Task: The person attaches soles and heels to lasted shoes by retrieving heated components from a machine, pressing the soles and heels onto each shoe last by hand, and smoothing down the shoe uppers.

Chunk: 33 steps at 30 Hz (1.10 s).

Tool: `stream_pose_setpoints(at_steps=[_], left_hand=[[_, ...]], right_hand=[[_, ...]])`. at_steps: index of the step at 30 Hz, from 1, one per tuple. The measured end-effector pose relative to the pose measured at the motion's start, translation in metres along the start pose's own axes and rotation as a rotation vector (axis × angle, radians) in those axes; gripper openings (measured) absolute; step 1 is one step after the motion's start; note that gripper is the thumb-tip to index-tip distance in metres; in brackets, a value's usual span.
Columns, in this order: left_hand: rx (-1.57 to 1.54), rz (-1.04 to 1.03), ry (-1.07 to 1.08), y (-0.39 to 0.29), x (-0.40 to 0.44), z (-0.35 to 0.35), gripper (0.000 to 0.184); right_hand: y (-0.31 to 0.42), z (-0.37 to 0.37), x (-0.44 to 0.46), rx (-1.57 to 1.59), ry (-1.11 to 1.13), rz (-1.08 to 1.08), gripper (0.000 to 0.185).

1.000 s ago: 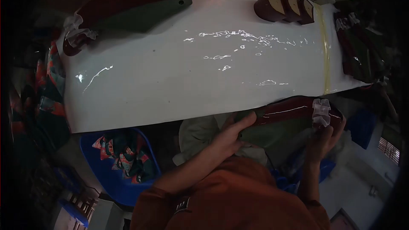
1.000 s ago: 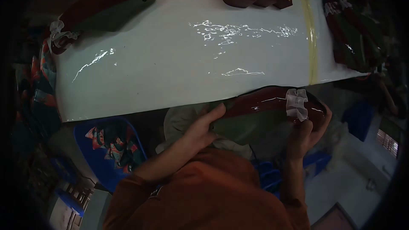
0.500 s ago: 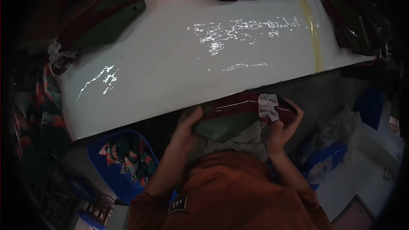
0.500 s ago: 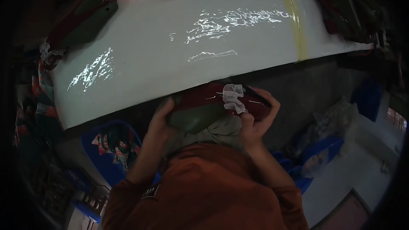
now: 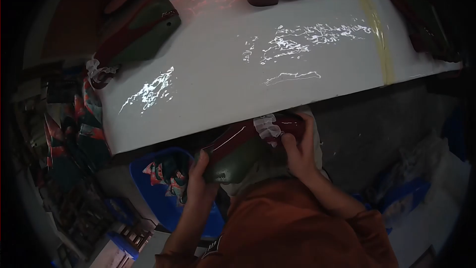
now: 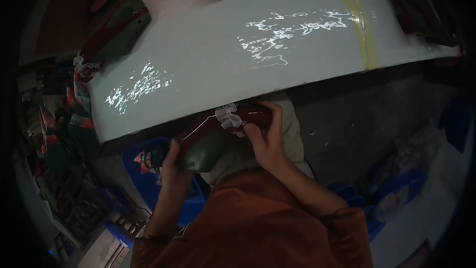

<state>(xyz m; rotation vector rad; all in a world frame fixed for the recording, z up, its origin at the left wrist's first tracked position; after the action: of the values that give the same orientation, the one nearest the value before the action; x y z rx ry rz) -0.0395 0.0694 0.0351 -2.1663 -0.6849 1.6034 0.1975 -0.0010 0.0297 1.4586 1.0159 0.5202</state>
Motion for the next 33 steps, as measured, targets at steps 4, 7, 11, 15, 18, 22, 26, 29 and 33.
stream_pose_setpoints(at_steps=[4, 7, 11, 15, 18, 22, 26, 29, 33], left_hand=[[-0.4, 0.317, -0.014, 0.055, -0.033, -0.035, 0.06], [-0.306, 0.37, 0.049, 0.095, -0.033, -0.029, 0.066], [-0.136, 0.485, 0.153, 0.098, -0.048, -0.036, 0.076], [-0.065, 0.492, 0.325, 0.089, -0.033, -0.022, 0.075], [0.232, 0.58, 0.497, 0.086, -0.031, -0.021, 0.071], [1.124, 0.165, 0.583, 0.079, -0.002, -0.033, 0.058], [0.737, -0.196, 0.494, 0.04, 0.023, -0.093, 0.046], [0.478, -0.236, 0.383, 0.032, 0.029, -0.107, 0.047], [0.547, -0.433, 0.234, 0.022, 0.03, -0.089, 0.053]], right_hand=[[0.002, 0.017, 0.02, -0.046, -0.018, -0.07, 0.053], [0.021, 0.018, 0.028, 0.012, -0.006, -0.058, 0.053], [-0.001, 0.023, 0.018, 0.01, -0.171, -0.059, 0.048], [-0.016, 0.018, 0.014, 0.144, -0.234, 0.015, 0.041], [-0.014, 0.031, 0.025, 0.009, -0.189, 0.06, 0.041], [0.019, 0.048, 0.029, -0.256, -0.118, -0.032, 0.037], [0.034, 0.053, 0.028, -0.471, -0.136, -0.038, 0.045], [0.039, 0.027, 0.012, -0.561, -0.167, -0.016, 0.046], [0.028, -0.033, 0.003, -0.614, 0.05, -0.071, 0.047]])
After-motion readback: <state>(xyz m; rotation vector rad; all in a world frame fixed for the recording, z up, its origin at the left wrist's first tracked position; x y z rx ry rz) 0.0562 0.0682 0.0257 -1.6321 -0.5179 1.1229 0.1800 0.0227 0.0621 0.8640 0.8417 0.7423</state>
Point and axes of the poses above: each hand's wrist, its own x-axis towards the middle knuckle, its own z-axis out of the back of the hand, y = z × x, the point moved 6 cm from there along x, towards the middle knuckle, and after that the axes turned 2 degrees about x, right-handed, at the moved point
